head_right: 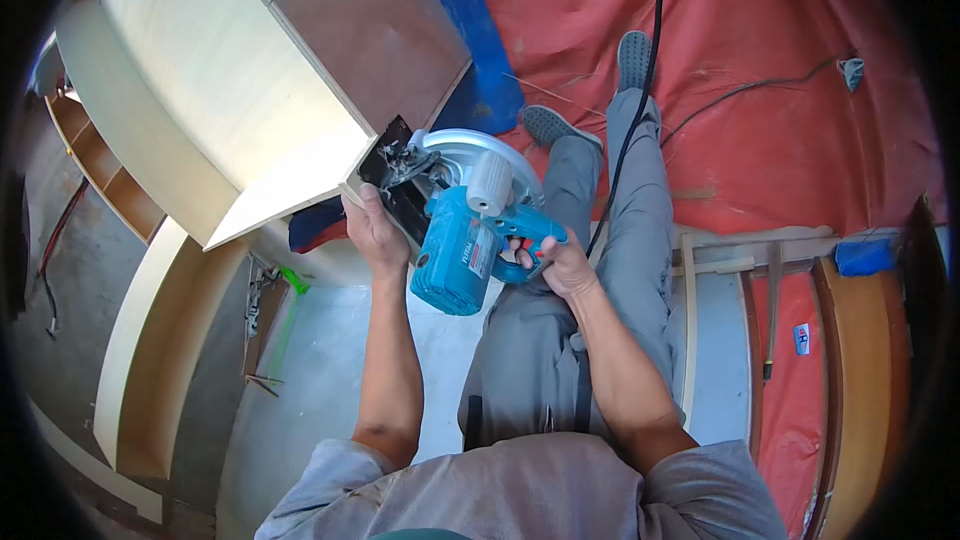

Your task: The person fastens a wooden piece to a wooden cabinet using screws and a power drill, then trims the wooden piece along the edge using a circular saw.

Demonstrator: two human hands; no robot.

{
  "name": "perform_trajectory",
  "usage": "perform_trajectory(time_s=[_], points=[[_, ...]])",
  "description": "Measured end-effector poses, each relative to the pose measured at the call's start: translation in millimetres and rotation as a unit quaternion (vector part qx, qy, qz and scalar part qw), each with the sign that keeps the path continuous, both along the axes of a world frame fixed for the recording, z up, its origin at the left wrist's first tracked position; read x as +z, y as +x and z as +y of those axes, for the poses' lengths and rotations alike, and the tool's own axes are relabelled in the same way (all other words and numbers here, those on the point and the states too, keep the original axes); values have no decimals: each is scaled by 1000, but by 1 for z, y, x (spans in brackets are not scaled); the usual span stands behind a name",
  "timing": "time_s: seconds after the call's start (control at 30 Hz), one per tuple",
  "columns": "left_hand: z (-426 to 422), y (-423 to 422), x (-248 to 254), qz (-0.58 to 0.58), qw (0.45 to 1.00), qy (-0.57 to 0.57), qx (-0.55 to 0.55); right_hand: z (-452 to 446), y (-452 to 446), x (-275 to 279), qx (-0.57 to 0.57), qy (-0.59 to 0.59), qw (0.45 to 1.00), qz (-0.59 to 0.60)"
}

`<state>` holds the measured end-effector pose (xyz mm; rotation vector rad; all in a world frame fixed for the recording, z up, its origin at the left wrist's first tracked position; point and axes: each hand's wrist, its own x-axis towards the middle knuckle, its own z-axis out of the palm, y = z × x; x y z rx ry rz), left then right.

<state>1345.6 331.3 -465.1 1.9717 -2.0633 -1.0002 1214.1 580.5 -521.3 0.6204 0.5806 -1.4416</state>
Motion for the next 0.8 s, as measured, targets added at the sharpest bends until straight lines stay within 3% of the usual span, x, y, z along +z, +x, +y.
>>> perform_trajectory(time_s=[0.1, 0.3, 0.4, 0.5, 0.63, 0.8], points=[[-5, -8, -4, 43, 999, -29, -4, -3, -1, 3, -25, 24, 999, -40], [-11, -3, 1, -1, 998, 43, 37, -5, -8, 0, 32, 36, 998, -30], [-13, 13, -15, 70, 993, 53, 77, -9, -19, 5, 41, 39, 998, -39], [-11, 0, -18, 121, 991, 16, 48, -10, -26, 4, 47, 21, 998, -33], [-11, -2, -11, 16, 1000, 2, 11, -13, -36, 3, 73, 7, 997, -33], [-7, -9, -11, 6, 999, -4, 43, -11, -41, 1, 77, 9, 997, -26]])
